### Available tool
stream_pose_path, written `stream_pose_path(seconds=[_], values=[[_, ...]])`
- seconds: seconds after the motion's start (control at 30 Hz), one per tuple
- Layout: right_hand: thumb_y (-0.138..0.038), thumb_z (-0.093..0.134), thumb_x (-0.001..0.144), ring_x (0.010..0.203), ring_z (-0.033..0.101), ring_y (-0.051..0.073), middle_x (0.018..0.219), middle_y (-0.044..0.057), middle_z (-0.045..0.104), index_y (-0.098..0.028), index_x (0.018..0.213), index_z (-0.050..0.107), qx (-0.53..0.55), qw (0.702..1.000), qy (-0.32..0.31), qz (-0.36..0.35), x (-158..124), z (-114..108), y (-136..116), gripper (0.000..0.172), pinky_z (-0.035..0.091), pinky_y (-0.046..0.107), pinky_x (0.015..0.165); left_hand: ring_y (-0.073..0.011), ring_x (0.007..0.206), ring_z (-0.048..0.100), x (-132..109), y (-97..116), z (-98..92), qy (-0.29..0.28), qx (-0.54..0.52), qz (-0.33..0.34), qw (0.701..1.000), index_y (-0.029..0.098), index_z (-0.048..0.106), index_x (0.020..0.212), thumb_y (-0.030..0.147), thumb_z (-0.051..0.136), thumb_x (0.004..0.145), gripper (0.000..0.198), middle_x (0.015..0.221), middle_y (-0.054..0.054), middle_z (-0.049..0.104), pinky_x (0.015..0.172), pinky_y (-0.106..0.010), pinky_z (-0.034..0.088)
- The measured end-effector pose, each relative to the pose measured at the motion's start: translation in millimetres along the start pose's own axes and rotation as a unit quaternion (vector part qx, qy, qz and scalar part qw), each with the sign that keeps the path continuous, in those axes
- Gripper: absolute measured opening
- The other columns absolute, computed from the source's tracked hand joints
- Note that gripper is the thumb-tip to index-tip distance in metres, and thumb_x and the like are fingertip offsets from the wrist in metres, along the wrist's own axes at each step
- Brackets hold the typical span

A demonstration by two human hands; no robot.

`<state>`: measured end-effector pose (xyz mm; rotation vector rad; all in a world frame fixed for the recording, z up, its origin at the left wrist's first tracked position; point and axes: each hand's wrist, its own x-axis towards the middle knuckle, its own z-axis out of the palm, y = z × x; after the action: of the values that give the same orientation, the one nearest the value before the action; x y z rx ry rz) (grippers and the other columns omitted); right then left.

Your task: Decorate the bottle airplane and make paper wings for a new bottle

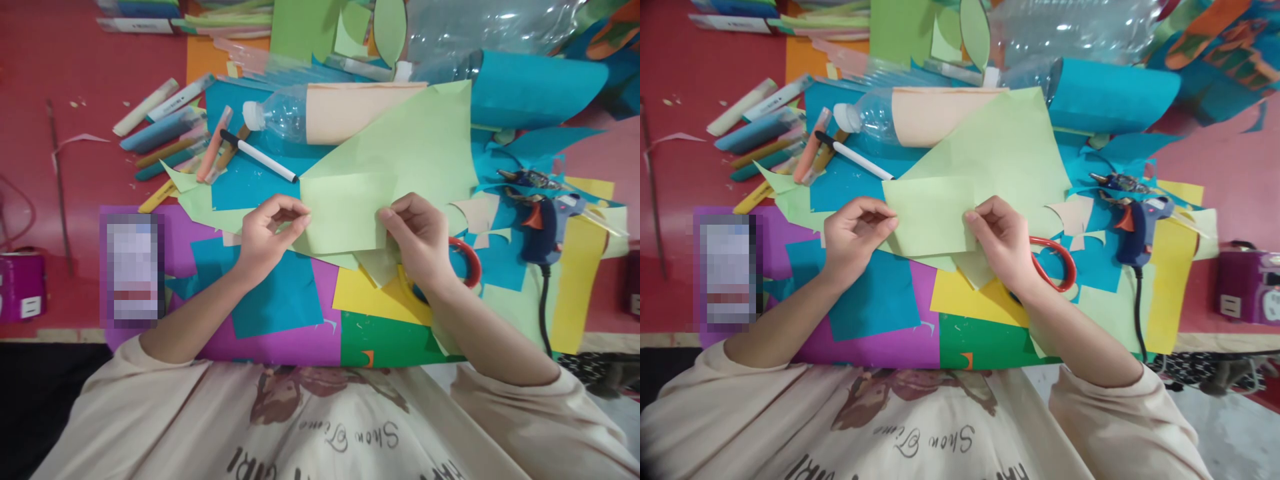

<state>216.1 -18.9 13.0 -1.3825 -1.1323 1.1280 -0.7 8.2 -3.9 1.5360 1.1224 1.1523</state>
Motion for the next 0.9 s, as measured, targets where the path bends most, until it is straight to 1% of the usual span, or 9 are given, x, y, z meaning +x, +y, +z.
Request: stream_pose_path(seconds=[0.13, 0.27, 0.37, 0.53, 0.73, 0.9], values=[[-0.056, 0.074, 0.073, 0.046, 0.039, 0.006, 0.052, -0.006, 0.047, -0.020, 0.066, 0.054, -0.002, 1.000, -0.001, -0.005, 1, 0, 1, 0.042, 0.028, 0.020, 0.041, -0.0118, 0.074, 0.066, 1, -1, -1.1, -0.001, 0.010, 0.004, 1.000, 0.019, 0.070, 0.081, 0.037, 0.076, 0.080, 0.019, 0.081, -0.001, 0.069, 0.068, -0.023, 0.055], [-0.054, 0.074, 0.075, 0.045, 0.046, 0.007, 0.050, -0.006, 0.051, -0.021, 0.066, 0.055, -0.001, 1.000, -0.010, -0.008, 0, 0, 2, 0.040, 0.033, 0.021, 0.041, -0.0112, 0.076, 0.066, 3, -4, -3.2, -0.001, -0.014, 0.018, 1.000, 0.021, 0.074, 0.088, 0.031, 0.076, 0.081, 0.012, 0.089, -0.002, 0.070, 0.068, -0.022, 0.056], [-0.053, 0.074, 0.075, 0.045, 0.047, 0.007, 0.050, -0.006, 0.051, -0.021, 0.066, 0.055, 0.003, 1.000, -0.012, -0.005, 0, 0, 2, 0.039, 0.036, 0.021, 0.041, -0.0105, 0.074, 0.065, 4, -7, -4.6, -0.002, -0.024, 0.024, 0.999, 0.023, 0.076, 0.097, 0.030, 0.077, 0.081, 0.017, 0.097, -0.003, 0.071, 0.068, -0.023, 0.057], [-0.051, 0.075, 0.075, 0.044, 0.048, 0.007, 0.050, -0.006, 0.052, -0.021, 0.065, 0.055, 0.009, 1.000, -0.013, -0.003, 1, -1, 0, 0.037, 0.037, 0.020, 0.041, -0.0075, 0.069, 0.063, 3, -13, -6.3, -0.002, -0.026, 0.058, 0.998, 0.029, 0.074, 0.109, 0.034, 0.076, 0.082, 0.028, 0.110, -0.004, 0.067, 0.067, -0.022, 0.057], [-0.051, 0.076, 0.073, 0.044, 0.046, 0.006, 0.049, -0.007, 0.050, -0.021, 0.065, 0.055, 0.024, 1.000, -0.009, 0.004, 1, 0, 0, 0.038, 0.035, 0.020, 0.040, -0.0081, 0.069, 0.065, 3, -15, -9.1, -0.025, -0.008, 0.070, 0.997, 0.034, 0.069, 0.119, 0.039, 0.074, 0.084, 0.035, 0.121, -0.004, 0.064, 0.070, -0.026, 0.060], [-0.052, 0.077, 0.072, 0.043, 0.041, 0.005, 0.048, -0.007, 0.049, -0.020, 0.064, 0.054, 0.028, 0.999, -0.016, 0.017, 1, 1, -2, 0.040, 0.030, 0.019, 0.039, -0.0056, 0.066, 0.064, 2, -13, -9.8, -0.030, -0.005, 0.057, 0.998, 0.032, 0.068, 0.121, 0.040, 0.071, 0.086, 0.035, 0.124, -0.005, 0.062, 0.060, -0.020, 0.058]])
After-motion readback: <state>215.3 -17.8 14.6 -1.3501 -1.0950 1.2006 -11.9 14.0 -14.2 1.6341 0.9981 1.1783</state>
